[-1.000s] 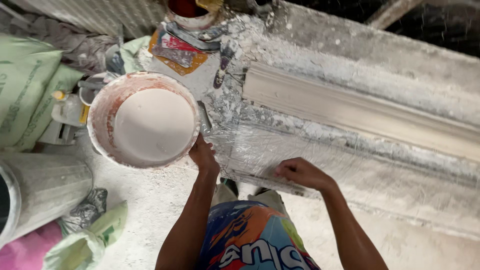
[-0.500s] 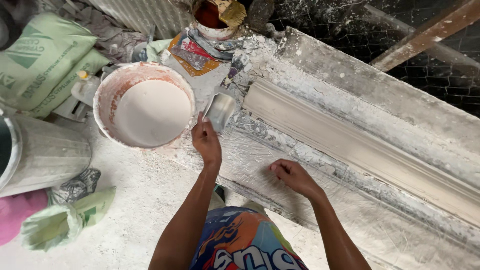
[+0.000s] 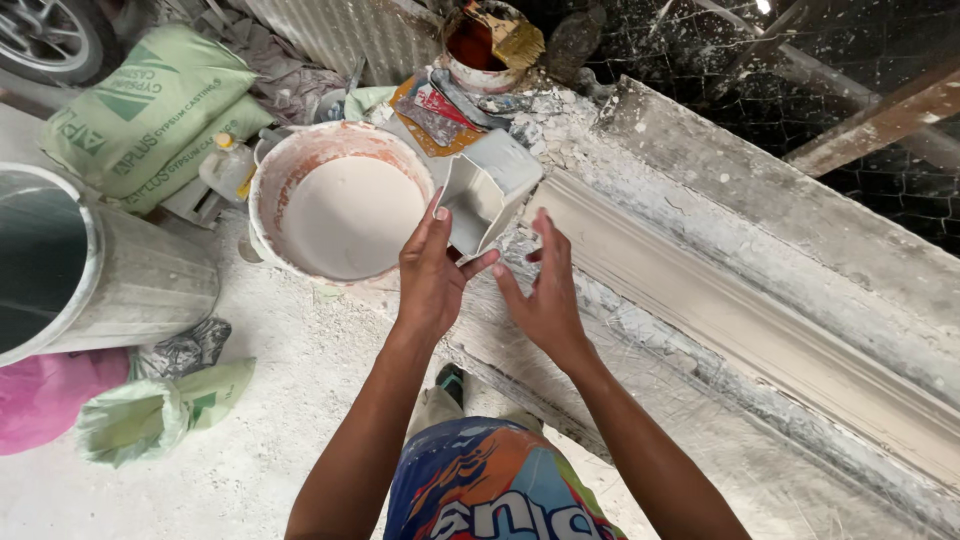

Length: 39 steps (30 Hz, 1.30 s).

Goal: The person spreads wet gypsum slurry along long decorative molding strips and presses handfuls of white fiberglass strands into the wet coating. They then smooth the coated surface by hand, scoop more slurry from a bucket, and continue smoothing the strips.

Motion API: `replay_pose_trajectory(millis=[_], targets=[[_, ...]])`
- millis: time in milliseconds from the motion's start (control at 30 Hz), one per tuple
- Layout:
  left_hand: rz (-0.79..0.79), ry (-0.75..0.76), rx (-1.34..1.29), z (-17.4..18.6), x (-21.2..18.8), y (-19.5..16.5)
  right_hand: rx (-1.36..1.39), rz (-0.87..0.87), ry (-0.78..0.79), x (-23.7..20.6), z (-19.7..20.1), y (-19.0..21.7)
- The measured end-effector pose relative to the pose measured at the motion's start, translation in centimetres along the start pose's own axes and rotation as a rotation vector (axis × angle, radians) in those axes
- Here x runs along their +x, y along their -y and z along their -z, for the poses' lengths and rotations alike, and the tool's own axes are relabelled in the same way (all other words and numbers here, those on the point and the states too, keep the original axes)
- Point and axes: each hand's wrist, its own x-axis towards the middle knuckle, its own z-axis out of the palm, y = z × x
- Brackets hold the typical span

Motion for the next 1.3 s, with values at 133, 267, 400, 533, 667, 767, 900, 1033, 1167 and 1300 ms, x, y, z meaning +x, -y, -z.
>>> replay_pose_trajectory(millis=[133, 267, 400, 533, 667, 767, 900, 1033, 1167, 1300], targets=[[0.012, -0.043, 0.050, 1.9, 0.7, 0.4, -0.277, 0.094, 0.062, -0.1, -1.3, -2.3], [-0.122, -0.116, 0.169, 5.0, 2.3, -0.9, -0.532, -0.336, 0.359, -2.5, 0.0, -7.5], [-0.131, -0.202, 0.160, 9.6, 4.4, -5.3, -0.685, -0.461, 0.603, -4.8, 1.3, -10.5], [-0.081, -0.259, 0.338, 13.1, 6.7, -8.9, -0.462, -0.649, 0.529, -4.7, 1.9, -9.1], [-0.204, -0.230, 1.090, 14.9, 7.5, -10.5, -0.401, -0.707, 0.482, -3.4, 1.8, -6.0], [-0.520, -0.085, 1.687, 15.6, 7.6, -10.7, -0.318, -0.593, 0.455, -3.1, 1.1, -4.4], [-0.517, 0.174, 1.997, 16.1, 8.3, -10.0, -0.265, -0.623, 0.490, -3.3, 0.1, -4.0], [-0.537, 0.309, 2.222, 16.5, 9.2, -8.2, -0.225, -0.609, 0.474, -3.8, -0.5, -4.2], [-0.255, 0.281, 2.219, 17.0, 10.1, -6.5, -0.218, -0.619, 0.465, -4.3, -0.9, -4.0], [-0.135, 0.225, 2.109, 17.6, 11.5, -6.2, -0.217, -0.630, 0.462, -4.8, -1.0, -3.9]])
